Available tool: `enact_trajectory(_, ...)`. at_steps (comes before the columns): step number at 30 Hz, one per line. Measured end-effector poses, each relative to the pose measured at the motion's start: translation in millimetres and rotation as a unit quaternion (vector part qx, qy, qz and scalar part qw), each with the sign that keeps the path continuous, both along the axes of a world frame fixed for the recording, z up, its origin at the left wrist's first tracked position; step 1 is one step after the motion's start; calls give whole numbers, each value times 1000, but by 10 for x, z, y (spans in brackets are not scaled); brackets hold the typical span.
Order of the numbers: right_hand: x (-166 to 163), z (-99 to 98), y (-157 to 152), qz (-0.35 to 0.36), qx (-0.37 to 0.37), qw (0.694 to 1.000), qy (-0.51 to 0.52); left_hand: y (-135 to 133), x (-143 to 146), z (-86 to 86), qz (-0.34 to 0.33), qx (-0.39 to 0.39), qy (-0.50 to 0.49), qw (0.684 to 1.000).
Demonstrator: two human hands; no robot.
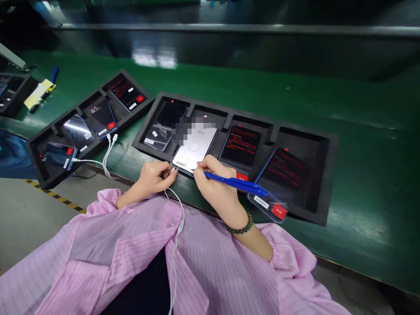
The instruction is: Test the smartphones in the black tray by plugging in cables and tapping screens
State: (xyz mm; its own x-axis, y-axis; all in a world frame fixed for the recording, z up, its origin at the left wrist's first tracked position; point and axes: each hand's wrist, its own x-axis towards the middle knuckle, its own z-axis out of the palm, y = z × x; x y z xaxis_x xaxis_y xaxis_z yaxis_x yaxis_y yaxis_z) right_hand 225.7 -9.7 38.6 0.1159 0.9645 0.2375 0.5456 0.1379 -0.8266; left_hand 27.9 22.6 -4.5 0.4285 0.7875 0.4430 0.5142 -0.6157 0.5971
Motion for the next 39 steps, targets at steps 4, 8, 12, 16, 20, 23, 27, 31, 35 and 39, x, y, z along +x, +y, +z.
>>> enact_trajectory(4,5,18,2,12,26,1000,-2,-5,-5,-1,7,-11,8,1000)
enact_trajectory(8,-58,-33,105,40,119,984,-125,-10,-5,4,11,-9,-1,1000)
enact_trajectory(12,-144,-178,216,46,142,948,-282,-6,-4,-5,12,-10,-1,1000)
enact_trajectory(16,-90,-215,187,31,160,934,-317,-7,-13,-12,10,-28,1,1000)
enact_trajectory(20,74,-147,59,-15,141,943,-300,-7,-16,-4,5,-26,-9,1000)
enact_trajectory(23,150,-118,-19,-20,137,946,-294,1,-15,0,1,-35,0,999)
enact_trajectory(27,167,-125,-48,15,139,941,-309,11,-17,1,-5,-40,1,999)
enact_trajectory(31,181,-120,-51,4,151,941,-304,13,-19,-3,-3,-30,-4,1000)
enact_trajectory(35,207,-95,-86,35,150,945,-290,11,-19,-4,-7,-19,-12,1000)
enact_trajectory(39,163,-97,-112,77,138,943,-294,11,-23,-1,-7,-30,0,1000)
